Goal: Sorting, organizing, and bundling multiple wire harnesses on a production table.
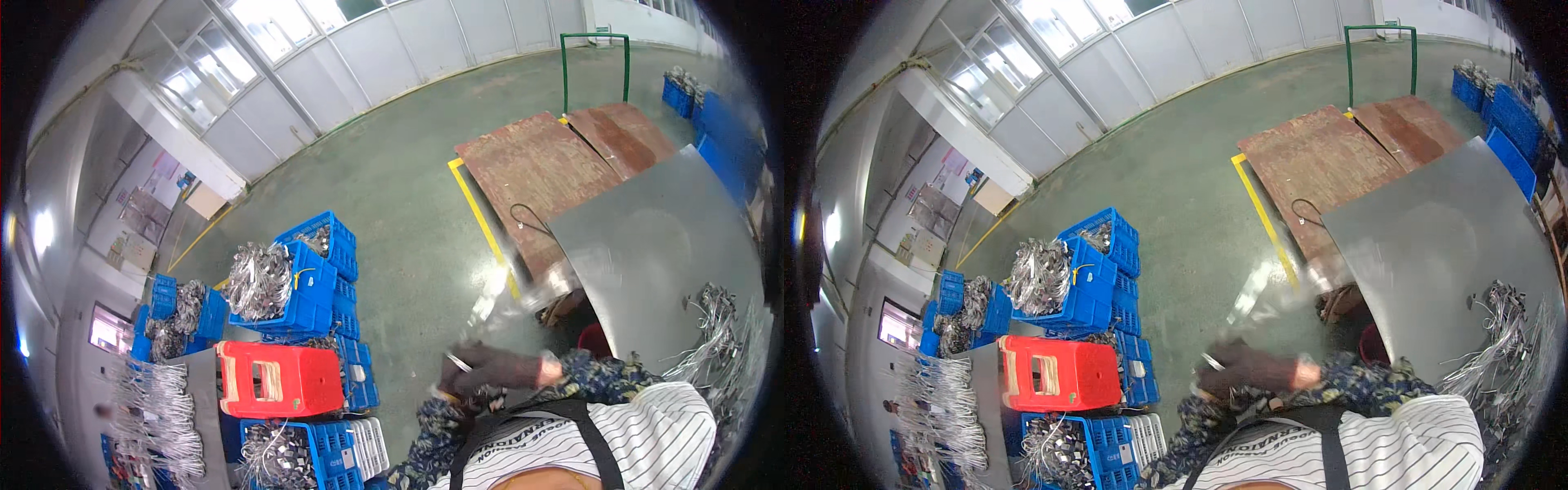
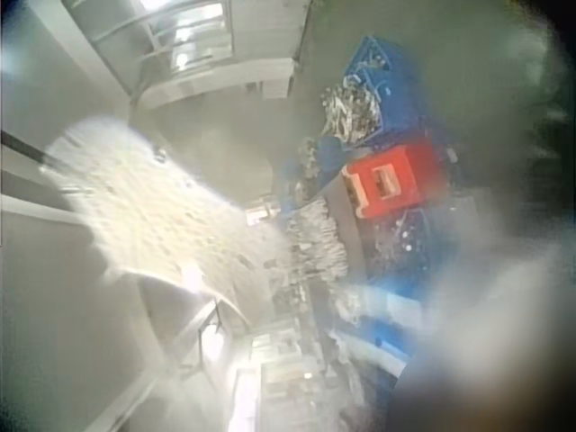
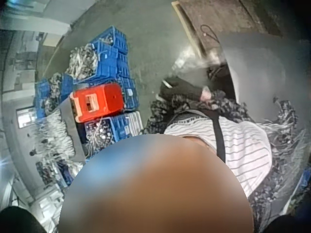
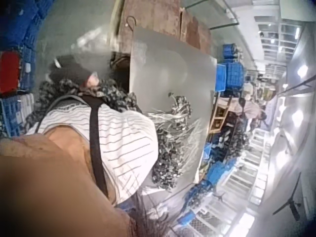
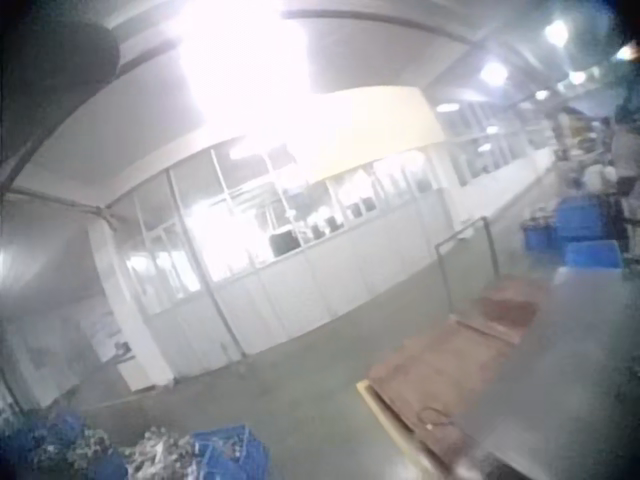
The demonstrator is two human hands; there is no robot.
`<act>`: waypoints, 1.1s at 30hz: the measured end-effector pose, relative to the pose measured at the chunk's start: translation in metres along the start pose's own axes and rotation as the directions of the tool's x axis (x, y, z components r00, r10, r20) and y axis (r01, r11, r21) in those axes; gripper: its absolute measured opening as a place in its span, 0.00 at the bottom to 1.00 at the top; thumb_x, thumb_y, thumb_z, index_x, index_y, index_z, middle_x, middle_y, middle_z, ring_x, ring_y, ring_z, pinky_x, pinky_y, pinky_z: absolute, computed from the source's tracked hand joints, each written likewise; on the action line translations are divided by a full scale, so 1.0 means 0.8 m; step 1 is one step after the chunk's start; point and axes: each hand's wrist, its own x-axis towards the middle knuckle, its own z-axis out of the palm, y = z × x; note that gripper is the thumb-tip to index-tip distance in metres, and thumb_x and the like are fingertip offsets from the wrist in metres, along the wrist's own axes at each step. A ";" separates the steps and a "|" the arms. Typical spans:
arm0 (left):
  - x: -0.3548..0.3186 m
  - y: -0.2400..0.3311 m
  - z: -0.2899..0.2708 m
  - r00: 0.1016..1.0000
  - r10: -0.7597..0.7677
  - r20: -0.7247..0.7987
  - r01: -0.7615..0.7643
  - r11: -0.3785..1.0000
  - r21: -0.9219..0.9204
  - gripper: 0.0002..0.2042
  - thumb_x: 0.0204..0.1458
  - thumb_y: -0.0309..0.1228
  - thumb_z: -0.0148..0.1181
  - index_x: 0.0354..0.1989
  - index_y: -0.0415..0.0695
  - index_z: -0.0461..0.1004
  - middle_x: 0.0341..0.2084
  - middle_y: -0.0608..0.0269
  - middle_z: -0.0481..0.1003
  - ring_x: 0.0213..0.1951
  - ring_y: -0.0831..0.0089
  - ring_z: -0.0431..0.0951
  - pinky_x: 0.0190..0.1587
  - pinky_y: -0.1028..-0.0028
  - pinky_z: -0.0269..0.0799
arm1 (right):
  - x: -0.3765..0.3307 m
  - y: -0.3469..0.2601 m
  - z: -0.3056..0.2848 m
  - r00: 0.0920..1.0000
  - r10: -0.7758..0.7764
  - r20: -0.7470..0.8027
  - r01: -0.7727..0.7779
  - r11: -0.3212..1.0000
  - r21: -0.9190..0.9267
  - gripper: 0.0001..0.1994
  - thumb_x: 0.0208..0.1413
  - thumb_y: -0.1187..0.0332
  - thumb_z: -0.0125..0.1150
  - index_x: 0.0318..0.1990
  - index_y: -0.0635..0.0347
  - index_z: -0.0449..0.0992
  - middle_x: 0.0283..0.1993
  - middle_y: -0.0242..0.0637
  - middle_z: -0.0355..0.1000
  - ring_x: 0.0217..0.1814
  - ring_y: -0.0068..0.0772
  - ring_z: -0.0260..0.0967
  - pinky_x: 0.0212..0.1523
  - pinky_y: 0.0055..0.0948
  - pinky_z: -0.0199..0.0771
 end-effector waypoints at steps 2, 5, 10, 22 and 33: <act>0.023 0.024 -0.032 0.993 0.094 -0.072 -0.091 0.995 0.039 0.13 0.48 0.36 0.66 0.39 0.41 0.77 0.28 0.56 0.79 0.31 0.63 0.81 0.35 0.60 0.76 | 0.041 0.029 0.010 0.810 -0.585 -0.038 0.526 0.754 -0.394 0.17 0.61 0.59 0.57 0.52 0.57 0.75 0.51 0.44 0.72 0.53 0.37 0.71 0.53 0.34 0.70; -0.034 -0.124 -0.025 0.997 -0.077 -0.010 0.078 0.995 0.056 0.15 0.51 0.38 0.63 0.43 0.43 0.77 0.35 0.51 0.80 0.38 0.55 0.82 0.39 0.59 0.77 | 0.015 -0.019 0.023 0.965 -0.262 -0.023 0.250 0.941 -0.228 0.19 0.61 0.57 0.56 0.55 0.56 0.74 0.49 0.46 0.74 0.51 0.44 0.72 0.56 0.37 0.70; -0.137 -0.214 -0.049 0.769 -0.596 0.229 0.318 0.669 0.671 0.13 0.59 0.39 0.50 0.43 0.50 0.80 0.38 0.53 0.81 0.42 0.52 0.82 0.46 0.57 0.76 | -0.074 -0.018 0.025 0.913 0.384 -0.141 -0.360 0.589 -0.724 0.14 0.57 0.56 0.58 0.41 0.56 0.80 0.36 0.50 0.78 0.40 0.53 0.78 0.40 0.49 0.76; -0.109 -0.111 -0.003 0.840 -0.535 0.089 0.532 0.845 0.060 0.20 0.54 0.48 0.60 0.42 0.42 0.81 0.29 0.47 0.81 0.33 0.51 0.82 0.39 0.57 0.74 | -0.180 0.149 -0.059 0.361 0.361 -0.860 -0.692 0.721 0.012 0.29 0.54 0.58 0.65 0.59 0.63 0.66 0.53 0.52 0.73 0.53 0.50 0.73 0.52 0.45 0.74; 0.004 0.025 0.038 0.285 -0.074 0.956 0.351 0.936 -0.032 0.26 0.54 0.46 0.63 0.54 0.39 0.74 0.43 0.43 0.79 0.47 0.50 0.78 0.53 0.61 0.71 | -0.088 0.179 -0.058 0.795 0.039 -0.605 0.579 0.246 0.777 0.32 0.55 0.56 0.63 0.64 0.67 0.67 0.61 0.55 0.70 0.60 0.52 0.70 0.53 0.48 0.77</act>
